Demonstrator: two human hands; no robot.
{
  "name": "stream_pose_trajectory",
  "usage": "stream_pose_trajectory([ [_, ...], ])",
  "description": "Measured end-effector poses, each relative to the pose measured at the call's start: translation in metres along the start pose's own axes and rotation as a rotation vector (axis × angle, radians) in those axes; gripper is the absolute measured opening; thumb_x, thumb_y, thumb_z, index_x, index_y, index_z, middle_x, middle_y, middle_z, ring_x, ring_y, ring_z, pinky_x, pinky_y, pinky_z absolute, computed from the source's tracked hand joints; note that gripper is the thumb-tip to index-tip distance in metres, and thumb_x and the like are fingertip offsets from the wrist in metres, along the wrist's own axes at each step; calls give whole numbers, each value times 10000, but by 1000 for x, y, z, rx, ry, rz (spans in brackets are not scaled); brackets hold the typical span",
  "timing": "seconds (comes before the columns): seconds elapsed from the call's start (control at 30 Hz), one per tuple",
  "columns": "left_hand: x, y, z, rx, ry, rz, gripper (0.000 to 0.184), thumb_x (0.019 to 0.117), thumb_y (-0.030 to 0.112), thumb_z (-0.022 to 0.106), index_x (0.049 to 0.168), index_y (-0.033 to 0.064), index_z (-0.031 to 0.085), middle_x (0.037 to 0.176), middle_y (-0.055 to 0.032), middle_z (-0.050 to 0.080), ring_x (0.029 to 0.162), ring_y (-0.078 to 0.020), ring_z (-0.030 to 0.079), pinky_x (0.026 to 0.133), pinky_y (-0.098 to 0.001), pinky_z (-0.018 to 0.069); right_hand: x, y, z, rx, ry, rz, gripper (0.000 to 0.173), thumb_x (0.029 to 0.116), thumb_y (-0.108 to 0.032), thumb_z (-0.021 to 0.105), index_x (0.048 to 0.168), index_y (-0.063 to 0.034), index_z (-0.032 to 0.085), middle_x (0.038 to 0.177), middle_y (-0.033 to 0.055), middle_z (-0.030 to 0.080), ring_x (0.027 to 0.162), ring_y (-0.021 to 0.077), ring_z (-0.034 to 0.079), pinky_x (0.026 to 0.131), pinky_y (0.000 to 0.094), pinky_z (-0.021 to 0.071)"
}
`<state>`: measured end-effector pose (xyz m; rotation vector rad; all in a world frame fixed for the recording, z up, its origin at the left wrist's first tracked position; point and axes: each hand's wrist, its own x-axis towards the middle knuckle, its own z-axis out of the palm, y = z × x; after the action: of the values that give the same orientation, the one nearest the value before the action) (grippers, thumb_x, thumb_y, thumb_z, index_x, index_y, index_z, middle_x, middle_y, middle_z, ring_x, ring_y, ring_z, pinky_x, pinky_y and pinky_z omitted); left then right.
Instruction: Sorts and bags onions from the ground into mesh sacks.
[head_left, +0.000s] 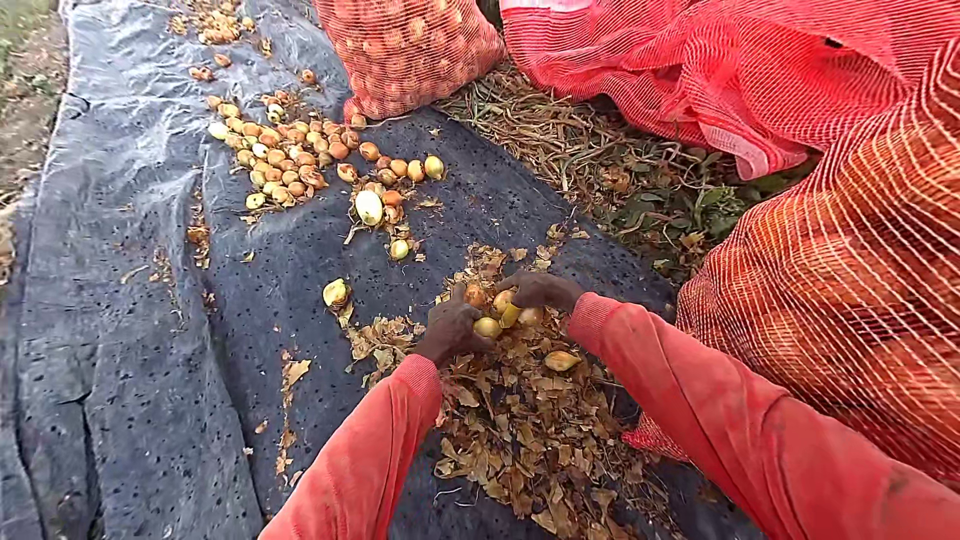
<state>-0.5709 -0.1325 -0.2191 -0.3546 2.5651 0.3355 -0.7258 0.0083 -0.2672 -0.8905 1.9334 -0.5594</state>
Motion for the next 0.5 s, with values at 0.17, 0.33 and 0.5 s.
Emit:
stream_pose_trajectory([
  [0.17,-61,-29,-44,-366,235,-58,462,795,423,872,1081,75,768,1522,-254,418,1183,-444,595,930,-628,522,-27,12,11,528,165,-135,350,909,13,513,1237,16,635,1030,153,658,851,201,622,777,404,527],
  [0.33,-165,-28,-90,-1162,414,-48,255,1016,294,549,1148,94,635,890,-23,667,689,-94,631,611,-262,554,-130,-54,19,1262,-54,-635,300,923,-335,672,1157,-148,675,953,48,733,710,112,698,570,256,591],
  [0.5,-313,41,-65,-1336,304,292,199,923,402,668,865,212,681,893,82,717,760,10,665,652,-144,548,-276,-139,92,828,-643,-1097,375,949,-273,625,1167,27,678,1121,138,713,954,161,694,870,312,578],
])
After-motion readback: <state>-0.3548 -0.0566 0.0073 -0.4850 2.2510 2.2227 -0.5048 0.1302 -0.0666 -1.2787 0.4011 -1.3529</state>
